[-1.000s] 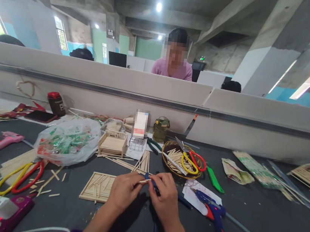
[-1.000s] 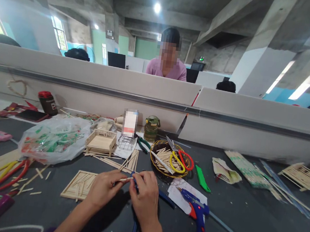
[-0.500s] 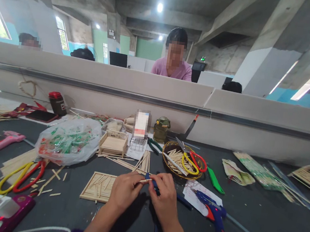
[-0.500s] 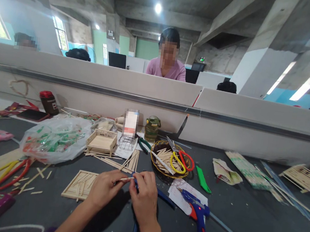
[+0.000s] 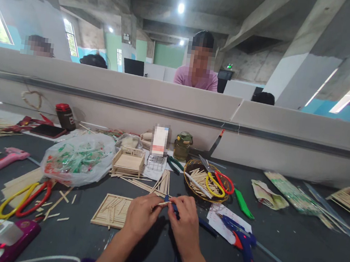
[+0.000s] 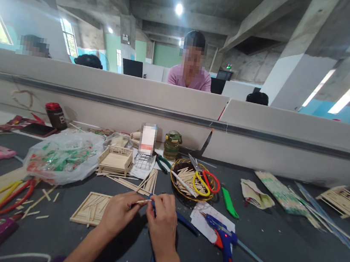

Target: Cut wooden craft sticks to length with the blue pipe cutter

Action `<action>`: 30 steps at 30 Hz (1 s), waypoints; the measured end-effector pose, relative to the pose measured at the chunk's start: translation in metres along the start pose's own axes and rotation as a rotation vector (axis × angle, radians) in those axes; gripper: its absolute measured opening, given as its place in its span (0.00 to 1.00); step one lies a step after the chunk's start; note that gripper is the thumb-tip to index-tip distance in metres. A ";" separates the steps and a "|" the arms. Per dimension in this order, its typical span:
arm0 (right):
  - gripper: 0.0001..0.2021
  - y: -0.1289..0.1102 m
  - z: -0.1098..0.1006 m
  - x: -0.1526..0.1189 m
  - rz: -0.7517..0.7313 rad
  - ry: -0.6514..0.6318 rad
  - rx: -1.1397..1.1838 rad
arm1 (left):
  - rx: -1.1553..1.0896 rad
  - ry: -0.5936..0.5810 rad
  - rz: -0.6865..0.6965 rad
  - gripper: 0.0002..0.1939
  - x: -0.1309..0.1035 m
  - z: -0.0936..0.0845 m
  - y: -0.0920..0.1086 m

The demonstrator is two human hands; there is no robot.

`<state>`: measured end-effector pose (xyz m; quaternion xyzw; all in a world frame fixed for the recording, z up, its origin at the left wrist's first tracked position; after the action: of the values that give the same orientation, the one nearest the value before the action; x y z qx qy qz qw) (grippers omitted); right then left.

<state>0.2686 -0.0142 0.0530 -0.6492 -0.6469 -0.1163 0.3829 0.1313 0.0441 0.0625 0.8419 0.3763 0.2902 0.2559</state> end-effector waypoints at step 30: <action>0.06 0.008 -0.019 0.004 -0.032 -0.176 0.340 | -0.315 -0.069 -0.013 0.19 0.001 -0.003 -0.001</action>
<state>0.2833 -0.0222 0.0656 -0.5725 -0.6984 0.0458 0.4270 0.1298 0.0460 0.0643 0.7983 0.3225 0.3147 0.3996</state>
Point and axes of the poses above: each hand's wrist, its own x-axis towards the middle knuckle, its own z-axis out of the palm, y = z × x, the point moved 2 cm from there along x, towards the middle knuckle, and after that the axes turned 9 degrees about -x, right-handed, at the moved point
